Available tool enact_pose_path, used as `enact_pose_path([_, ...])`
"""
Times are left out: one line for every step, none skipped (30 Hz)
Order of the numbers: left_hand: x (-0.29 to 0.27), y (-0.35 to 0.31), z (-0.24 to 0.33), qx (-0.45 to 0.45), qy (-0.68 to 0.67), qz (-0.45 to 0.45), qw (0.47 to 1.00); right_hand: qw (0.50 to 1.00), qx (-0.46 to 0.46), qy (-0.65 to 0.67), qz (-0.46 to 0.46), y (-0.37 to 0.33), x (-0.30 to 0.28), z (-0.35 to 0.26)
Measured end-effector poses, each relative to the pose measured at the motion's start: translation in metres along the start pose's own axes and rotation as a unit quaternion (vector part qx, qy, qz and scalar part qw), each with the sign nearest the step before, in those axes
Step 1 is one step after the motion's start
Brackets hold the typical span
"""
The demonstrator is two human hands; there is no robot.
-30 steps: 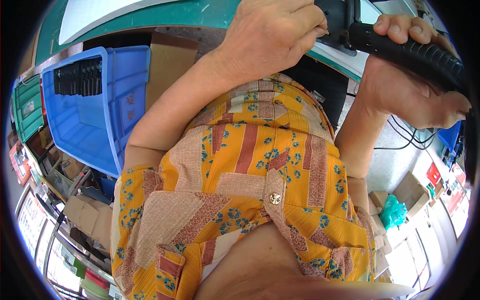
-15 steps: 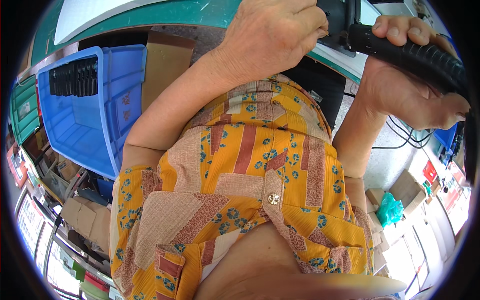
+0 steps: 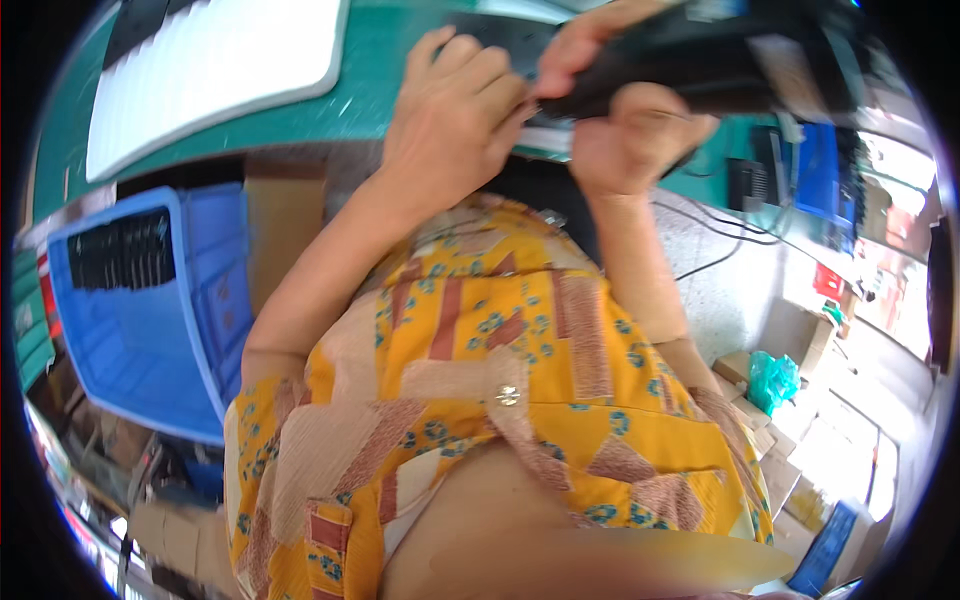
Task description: Manually assemble plastic and electronic components using an electric screwdriver at a factory workstation.
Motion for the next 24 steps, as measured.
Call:
enact_pose_path([0.0, 0.002, 0.001, -0.016, -0.01, -0.011, 1.0, 0.998, -0.062, 0.015, 0.001, 0.0, -0.004, 0.011])
enact_pose_path([-0.001, 0.003, -0.002, -0.035, -0.014, -0.025, 0.999, 0.992, -0.122, 0.037, -0.001, 0.001, -0.005, 0.019])
enact_pose_path([-0.002, 0.002, 0.0, -0.019, -0.013, -0.022, 0.999, 0.995, -0.099, 0.031, 0.003, -0.003, -0.003, 0.012])
enact_pose_path([-0.002, 0.002, 0.0, -0.023, -0.016, -0.027, 0.999, 0.993, -0.111, 0.028, 0.008, -0.003, -0.005, 0.009])
enact_pose_path([-0.001, 0.003, 0.0, -0.028, -0.018, -0.035, 0.999, 0.993, -0.111, 0.025, 0.018, -0.002, -0.007, 0.009])
enact_pose_path([0.0, 0.004, 0.001, -0.021, -0.015, -0.034, 0.999, 0.994, -0.107, 0.024, 0.026, -0.001, -0.01, 0.007])
enact_pose_path([0.001, 0.005, 0.001, -0.024, -0.018, -0.032, 0.999, 0.996, -0.074, 0.039, 0.031, -0.002, -0.015, 0.003])
enact_pose_path([0.002, 0.006, 0.001, -0.029, -0.022, -0.031, 0.999, 0.996, -0.075, 0.043, 0.032, -0.003, -0.019, -0.003])
enact_pose_path([0.003, 0.008, 0.001, -0.026, -0.02, -0.035, 0.999, 0.985, -0.074, 0.137, 0.069, -0.003, -0.027, 0.002])
enact_pose_path([0.002, 0.009, 0.001, -0.028, -0.022, -0.035, 0.999, 0.965, -0.072, 0.23, 0.105, -0.004, -0.036, 0.007])
enact_pose_path([0.002, 0.01, 0.001, -0.03, -0.024, -0.036, 0.999, 0.96, -0.075, 0.254, 0.093, -0.002, -0.048, 0.006])
enact_pose_path([0.003, 0.009, 0.002, -0.033, -0.022, -0.039, 0.998, 0.964, -0.073, 0.24, 0.084, 0.001, -0.063, 0.004])
enact_pose_path([0.004, 0.01, 0.002, -0.032, -0.019, -0.026, 0.999, 0.963, -0.058, 0.241, 0.103, 0.002, -0.076, 0.004])
enact_pose_path([0.004, 0.011, 0.003, -0.032, -0.017, -0.012, 0.999, 0.962, -0.042, 0.242, 0.121, 0.003, -0.087, 0.005])
enact_pose_path([0.005, 0.012, 0.003, -0.033, -0.017, -0.017, 0.999, 0.961, -0.04, 0.243, 0.125, 0.003, -0.099, 0.008])
enact_pose_path([0.006, 0.011, 0.003, -0.024, -0.004, -0.039, 0.999, 0.963, -0.037, 0.231, 0.134, 0.004, -0.11, 0.012])
enact_pose_path([0.006, 0.01, 0.003, -0.014, 0.009, -0.062, 0.998, 0.964, -0.033, 0.22, 0.143, 0.004, -0.118, 0.016])
enact_pose_path([0.007, 0.011, 0.004, -0.013, 0.007, -0.066, 0.998, 0.964, -0.032, 0.218, 0.148, 0.005, -0.125, 0.017])
enact_pose_path([0.007, 0.011, 0.004, -0.014, 0.001, -0.063, 0.998, 0.963, -0.038, 0.202, 0.174, 0.005, -0.133, 0.017])
enact_pose_path([0.007, 0.012, 0.005, -0.014, -0.006, -0.059, 0.998, 0.961, -0.044, 0.186, 0.199, 0.005, -0.141, 0.017])
enact_pose_path([0.007, 0.013, 0.007, -0.016, -0.005, -0.062, 0.998, 0.961, -0.053, 0.197, 0.188, 0.011, -0.148, 0.018])
enact_pose_path([0.006, 0.013, 0.008, -0.025, -0.006, -0.058, 0.998, 0.96, -0.051, 0.198, 0.189, 0.017, -0.155, 0.02])
enact_pose_path([0.005, 0.014, 0.009, -0.035, -0.006, -0.053, 0.998, 0.964, -0.067, 0.18, 0.185, 0.025, -0.161, 0.019])
enact_pose_path([0.005, 0.016, 0.011, -0.034, -0.009, -0.057, 0.998, 0.966, -0.084, 0.16, 0.183, 0.031, -0.169, 0.016])
Point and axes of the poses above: each hand's wrist, its own y-axis towards the middle knuckle, its own x-axis out of the palm, z = x × y, the point moved 4 cm from there along y, towards the middle knuckle, and after that the axes turned 15 degrees about -y, right-handed, at the moved point
